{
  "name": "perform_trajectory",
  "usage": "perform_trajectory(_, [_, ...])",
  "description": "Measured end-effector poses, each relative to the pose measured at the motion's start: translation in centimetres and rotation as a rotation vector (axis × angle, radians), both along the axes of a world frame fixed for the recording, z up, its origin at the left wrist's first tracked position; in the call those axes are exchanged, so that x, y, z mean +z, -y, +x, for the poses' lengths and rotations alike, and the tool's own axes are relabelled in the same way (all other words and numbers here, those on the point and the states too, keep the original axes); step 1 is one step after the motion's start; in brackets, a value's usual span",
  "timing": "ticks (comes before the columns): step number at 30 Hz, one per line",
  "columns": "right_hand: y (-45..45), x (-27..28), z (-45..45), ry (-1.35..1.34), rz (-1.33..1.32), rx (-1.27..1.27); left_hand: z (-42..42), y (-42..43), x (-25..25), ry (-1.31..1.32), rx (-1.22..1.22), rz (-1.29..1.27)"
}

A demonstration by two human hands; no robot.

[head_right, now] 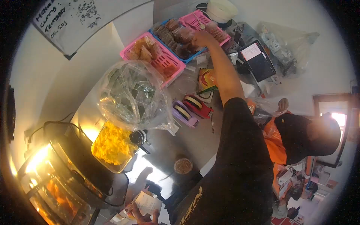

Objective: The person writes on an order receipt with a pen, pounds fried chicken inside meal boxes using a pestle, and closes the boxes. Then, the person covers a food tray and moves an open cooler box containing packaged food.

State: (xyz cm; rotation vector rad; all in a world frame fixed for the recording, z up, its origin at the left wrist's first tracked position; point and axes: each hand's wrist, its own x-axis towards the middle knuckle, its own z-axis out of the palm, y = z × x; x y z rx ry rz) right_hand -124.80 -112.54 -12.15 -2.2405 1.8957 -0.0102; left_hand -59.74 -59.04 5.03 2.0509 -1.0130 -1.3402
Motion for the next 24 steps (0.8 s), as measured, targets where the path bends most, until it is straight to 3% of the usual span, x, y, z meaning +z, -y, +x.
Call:
perform_trajectory(5, [-0.5, 3.7, -1.1, 0.251, -0.074, -0.036, 2.6, -2.6, -0.9, 0.053, -0.089, -0.065])
perform_trajectory(7, [-2.0, 6.0, -1.4, 0.378, -0.014, 0.031, 2.4, -3.6, -0.5, -0.083, 0.035, -0.149])
perform_trajectory(8, [-3.4, 8.9, 1.8, 0.456, 0.054, 0.079, 1.5, -3.1, 0.4, -0.205, 0.173, -0.185])
perform_trajectory(9, [-7.7, 12.2, 4.8, 0.509, 0.053, -0.096, 2.1, -4.2, -0.1, -0.198, 0.159, -0.176])
perform_trajectory(11, [-12.2, 13.2, 8.2, 0.576, -0.062, 0.011, 3.3, -6.6, -1.4, -0.152, 0.118, -0.276])
perform_trajectory(12, [-16.8, 17.2, 15.0, 0.698, 0.108, 0.003, 3.9, -7.4, -1.1, -0.216, 0.167, -0.237])
perform_trajectory(13, [-20.7, 19.7, 19.5, 0.417, 0.061, 0.043, 4.6, -8.1, -0.6, -0.181, 0.173, -0.220])
perform_trajectory(14, [-23.2, 15.9, 19.0, 0.444, -0.103, 0.133, 5.2, -9.1, -0.1, -0.160, 0.173, -0.199])
perform_trajectory(15, [-27.7, 19.9, 26.3, 0.575, 0.164, 0.184, 5.9, -10.4, 0.3, -0.173, 0.213, -0.149])
perform_trajectory(18, [-38.8, 20.2, 39.9, 0.784, 0.616, 0.335, 8.6, -17.4, -0.9, -0.207, 0.306, -0.206])
perform_trajectory(19, [-42.1, 18.0, 43.2, 0.844, 0.639, 0.502, 9.5, -19.3, -1.6, -0.224, 0.318, -0.258])
perform_trajectory(20, [-45.1, 17.0, 47.4, 0.756, 0.678, 0.559, 10.6, -21.4, -1.6, -0.201, 0.337, -0.273])
perform_trajectory(23, [-53.7, 10.6, 60.7, 0.918, 0.751, 0.774, 16.3, -28.4, -2.3, -0.144, 0.385, -0.304])
perform_trajectory(24, [-55.3, 9.8, 64.5, 0.844, 0.685, 0.830, 17.6, -30.5, -2.1, -0.117, 0.414, -0.340])
